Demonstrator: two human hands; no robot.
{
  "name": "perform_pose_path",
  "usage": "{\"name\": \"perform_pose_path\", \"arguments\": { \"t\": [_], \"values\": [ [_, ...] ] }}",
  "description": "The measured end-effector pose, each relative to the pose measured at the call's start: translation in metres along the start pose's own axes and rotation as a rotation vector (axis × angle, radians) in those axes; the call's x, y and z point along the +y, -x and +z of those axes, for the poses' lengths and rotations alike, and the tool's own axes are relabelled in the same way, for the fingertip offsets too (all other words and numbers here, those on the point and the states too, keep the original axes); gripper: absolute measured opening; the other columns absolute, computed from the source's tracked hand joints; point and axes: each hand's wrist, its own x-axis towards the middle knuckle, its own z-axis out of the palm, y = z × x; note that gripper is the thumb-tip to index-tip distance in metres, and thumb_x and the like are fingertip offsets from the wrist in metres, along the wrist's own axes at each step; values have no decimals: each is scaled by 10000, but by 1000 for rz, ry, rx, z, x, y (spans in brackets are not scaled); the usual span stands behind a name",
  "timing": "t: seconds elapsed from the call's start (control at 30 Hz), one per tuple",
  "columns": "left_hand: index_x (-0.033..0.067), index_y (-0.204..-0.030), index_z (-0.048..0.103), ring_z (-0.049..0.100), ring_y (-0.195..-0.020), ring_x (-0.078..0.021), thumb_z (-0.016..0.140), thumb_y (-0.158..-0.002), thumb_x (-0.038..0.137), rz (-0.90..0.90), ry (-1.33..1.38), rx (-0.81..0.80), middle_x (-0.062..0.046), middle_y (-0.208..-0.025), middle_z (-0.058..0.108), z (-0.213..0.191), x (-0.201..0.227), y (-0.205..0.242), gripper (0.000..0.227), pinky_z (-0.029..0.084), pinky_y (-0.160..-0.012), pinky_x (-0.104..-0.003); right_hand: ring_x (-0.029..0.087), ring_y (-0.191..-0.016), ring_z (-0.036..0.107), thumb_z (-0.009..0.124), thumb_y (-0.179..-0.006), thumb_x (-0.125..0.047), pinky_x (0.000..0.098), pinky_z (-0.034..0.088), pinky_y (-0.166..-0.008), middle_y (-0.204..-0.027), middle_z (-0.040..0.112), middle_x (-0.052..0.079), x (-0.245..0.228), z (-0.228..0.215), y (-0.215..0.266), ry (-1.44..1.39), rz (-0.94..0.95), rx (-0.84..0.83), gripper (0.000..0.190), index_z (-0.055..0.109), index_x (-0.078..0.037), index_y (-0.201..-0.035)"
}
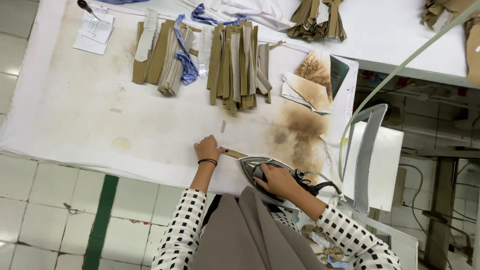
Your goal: The person repeatedly picks up narrow beige fabric strips, folds them in half lengthwise, and presses them with a steam iron on a white worktable. They handle the strips one at a time, placing each finished piece aside before starting the next.
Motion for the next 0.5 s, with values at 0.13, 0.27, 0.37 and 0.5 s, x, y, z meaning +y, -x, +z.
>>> {"name": "perform_pose_path", "arguments": {
  "t": [0.13, 0.27, 0.37, 0.5],
  "values": [
    [146, -778, 497, 597, -830, -245, 720, -745, 262, 13, 13, 0, -51, -800, 580, -7, 1, 4, 254, 315, -792, -357, 358, -762, 672, 471, -879, -461, 432, 535, -622, -900, 647, 200, -1, -7, -14, -58, 19, 28, 431, 489, -57, -1029],
    [157, -793, 509, 597, -850, -244, 737, -725, 277, 21, 20, -28, -43, -820, 584, -2, -9, -8, 266, 295, -808, -364, 339, -756, 675, 463, -874, -482, 422, 536, -633, -875, 653, 182, -2, -8, -22, 2, -49, -10, 450, 485, -64, -1037],
    [158, -796, 521, 600, -849, -234, 741, -728, 270, 21, 10, -47, -39, -816, 589, -6, -10, -9, 255, 294, -819, -364, 331, -740, 676, 466, -882, -464, 405, 537, -618, -853, 654, 183, -7, -18, -26, -11, -34, -4, 431, 500, -57, -1019],
    [160, -797, 532, 601, -868, -232, 745, -722, 253, 12, 33, -86, -36, -823, 598, -5, -15, -13, 244, 294, -820, -366, 320, -749, 680, 482, -872, -457, 409, 537, -620, -866, 660, 180, -10, -13, -32, 22, -65, -16, 424, 511, -59, -1017]
  ]
}}
